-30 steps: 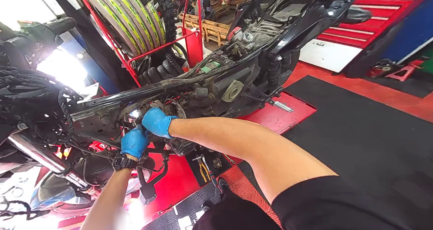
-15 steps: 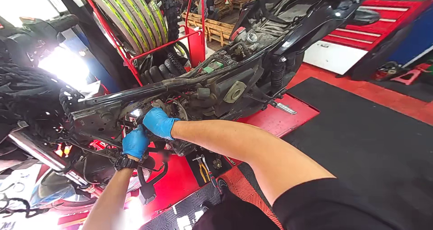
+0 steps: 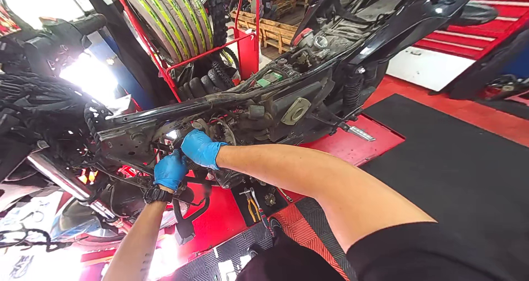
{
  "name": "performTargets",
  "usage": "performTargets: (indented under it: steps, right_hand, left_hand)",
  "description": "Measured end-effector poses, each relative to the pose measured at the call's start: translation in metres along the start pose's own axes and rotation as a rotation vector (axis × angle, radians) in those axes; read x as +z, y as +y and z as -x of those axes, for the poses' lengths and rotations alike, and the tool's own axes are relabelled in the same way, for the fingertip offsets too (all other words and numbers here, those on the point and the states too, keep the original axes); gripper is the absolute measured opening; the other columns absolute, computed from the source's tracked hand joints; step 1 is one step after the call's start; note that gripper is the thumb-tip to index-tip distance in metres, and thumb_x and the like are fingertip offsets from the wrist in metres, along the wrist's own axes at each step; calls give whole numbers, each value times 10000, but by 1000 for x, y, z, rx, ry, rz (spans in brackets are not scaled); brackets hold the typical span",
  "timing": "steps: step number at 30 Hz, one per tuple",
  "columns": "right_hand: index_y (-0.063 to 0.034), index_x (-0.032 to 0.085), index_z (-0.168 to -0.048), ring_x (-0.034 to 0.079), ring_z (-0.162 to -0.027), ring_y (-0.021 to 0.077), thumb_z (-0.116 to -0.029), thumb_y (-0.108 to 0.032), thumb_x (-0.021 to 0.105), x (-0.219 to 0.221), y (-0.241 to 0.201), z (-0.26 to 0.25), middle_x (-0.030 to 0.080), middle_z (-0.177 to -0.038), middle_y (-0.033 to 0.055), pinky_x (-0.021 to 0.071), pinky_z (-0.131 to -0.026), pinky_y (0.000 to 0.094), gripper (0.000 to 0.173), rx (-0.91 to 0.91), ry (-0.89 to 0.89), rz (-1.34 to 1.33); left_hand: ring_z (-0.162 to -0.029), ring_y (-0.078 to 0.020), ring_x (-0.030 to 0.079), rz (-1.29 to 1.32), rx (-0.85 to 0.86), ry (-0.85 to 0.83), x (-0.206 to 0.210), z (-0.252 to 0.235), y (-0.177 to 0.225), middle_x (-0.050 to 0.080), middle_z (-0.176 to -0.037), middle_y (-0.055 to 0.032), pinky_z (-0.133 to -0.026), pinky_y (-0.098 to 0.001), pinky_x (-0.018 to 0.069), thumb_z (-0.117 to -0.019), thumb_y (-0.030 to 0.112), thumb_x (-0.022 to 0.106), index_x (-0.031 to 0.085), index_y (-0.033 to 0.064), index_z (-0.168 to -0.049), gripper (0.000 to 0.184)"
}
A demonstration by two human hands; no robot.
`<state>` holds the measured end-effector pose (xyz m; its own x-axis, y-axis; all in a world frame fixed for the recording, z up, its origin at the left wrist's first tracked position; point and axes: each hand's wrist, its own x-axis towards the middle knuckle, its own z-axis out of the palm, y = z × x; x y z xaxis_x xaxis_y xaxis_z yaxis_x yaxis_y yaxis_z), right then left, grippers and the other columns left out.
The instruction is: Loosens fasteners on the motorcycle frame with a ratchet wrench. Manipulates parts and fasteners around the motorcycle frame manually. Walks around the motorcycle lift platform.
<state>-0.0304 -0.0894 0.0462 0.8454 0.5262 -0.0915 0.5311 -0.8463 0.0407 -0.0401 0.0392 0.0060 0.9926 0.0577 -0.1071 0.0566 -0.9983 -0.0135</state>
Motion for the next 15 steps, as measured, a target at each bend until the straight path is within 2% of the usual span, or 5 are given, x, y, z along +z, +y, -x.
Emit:
performTargets:
  steps: [2,4,8,12,15]
  right_hand:
    - [94,640,-983,664,-974,420,-935,69,574,-2,5,1,653,-1006,252,549,-791,556,86,-18,23,-29]
    - [97,639,-985,665,-978,417,-942,84,548,-1,8,0,655,-1008,253,549,-789,551,101,-22,53,-37]
    - [100,635,-990,663,-979,419,-941,83,554,3,3,0,651,-1003,255,547,-806,550,96,-26,39,7]
    - [104,639,-1000,665,-990,425,-945,78,546,1,5,2,653,-1025,261,553,-793,556,111,-15,36,-38]
    - [109,636,-1013,659,-1006,437,-951,81,535,3,8,2,653,-1031,271,548,-803,566,122,-9,46,-43]
  left_hand:
    - [-1157,-426,675,-19,9,-26,-1,1,-1,699,-1222,-231,-942,-638,517,-1077,363,460,562,77,-1417,456]
    - [-1161,-432,672,-24,10,-29,-1,3,1,693,-1233,-240,-941,-642,517,-1078,336,461,559,79,-1427,444]
    - [-1150,-419,680,11,-6,-8,0,0,0,711,-1192,-224,-931,-632,522,-1089,374,436,633,87,-1325,421]
    - [-1192,-421,661,26,9,-15,0,2,-2,681,-1284,-220,-975,-628,508,-1082,362,449,526,81,-1465,482]
    - [-1167,-418,672,30,16,0,0,3,1,693,-1250,-219,-951,-630,517,-1089,316,441,578,82,-1398,411]
